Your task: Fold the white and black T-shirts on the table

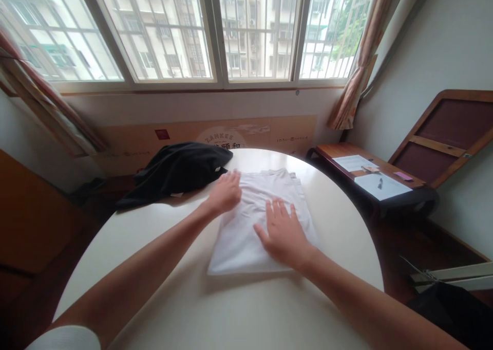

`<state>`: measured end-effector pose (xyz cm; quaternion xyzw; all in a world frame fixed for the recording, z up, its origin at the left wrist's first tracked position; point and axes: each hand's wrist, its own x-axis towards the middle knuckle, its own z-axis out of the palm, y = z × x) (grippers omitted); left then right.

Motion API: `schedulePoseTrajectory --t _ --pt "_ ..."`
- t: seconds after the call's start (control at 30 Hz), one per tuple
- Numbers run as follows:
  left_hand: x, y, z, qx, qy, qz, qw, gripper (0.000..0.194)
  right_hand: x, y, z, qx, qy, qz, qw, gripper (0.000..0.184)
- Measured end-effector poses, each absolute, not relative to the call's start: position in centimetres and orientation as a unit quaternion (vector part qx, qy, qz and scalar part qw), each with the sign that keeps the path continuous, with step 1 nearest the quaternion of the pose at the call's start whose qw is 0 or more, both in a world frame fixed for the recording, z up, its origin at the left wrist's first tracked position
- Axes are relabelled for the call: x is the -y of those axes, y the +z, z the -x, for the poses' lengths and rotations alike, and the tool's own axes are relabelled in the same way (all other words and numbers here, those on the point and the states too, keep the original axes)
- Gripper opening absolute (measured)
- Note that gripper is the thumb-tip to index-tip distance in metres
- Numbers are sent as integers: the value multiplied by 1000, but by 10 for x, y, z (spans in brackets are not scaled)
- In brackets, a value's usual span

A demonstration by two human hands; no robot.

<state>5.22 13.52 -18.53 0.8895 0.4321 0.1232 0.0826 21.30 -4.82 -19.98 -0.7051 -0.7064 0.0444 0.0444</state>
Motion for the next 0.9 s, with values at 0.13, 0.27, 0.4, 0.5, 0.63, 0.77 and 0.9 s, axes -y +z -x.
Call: schedulePoseTrajectory --t 0.13,0.27,0.4,0.5,0.63,0.77,0.9 --pt "-140 -193 -89 -254 12 -957 138 64 71 -190 -178 821 101 553 102 81" --pt "-163 -196 -102 -239 6 -961 137 65 99 -180 -159 914 170 348 122 64" --pt "-161 -187 -88 -267 89 -951 130 60 93 -183 -155 926 87 319 184 62" --pt "-140 -180 -58 -427 190 -883 33 47 80 -195 -156 904 -5 379 198 58" --pt "-115 -175 -17 -569 124 -812 41 34 79 -203 -155 906 -70 387 158 19" --pt "-113 -175 -6 -525 103 -840 97 26 84 -200 -158 919 -57 370 120 20" --pt "-120 -177 -9 -542 139 -818 136 25 86 -198 -167 928 -32 355 106 19"
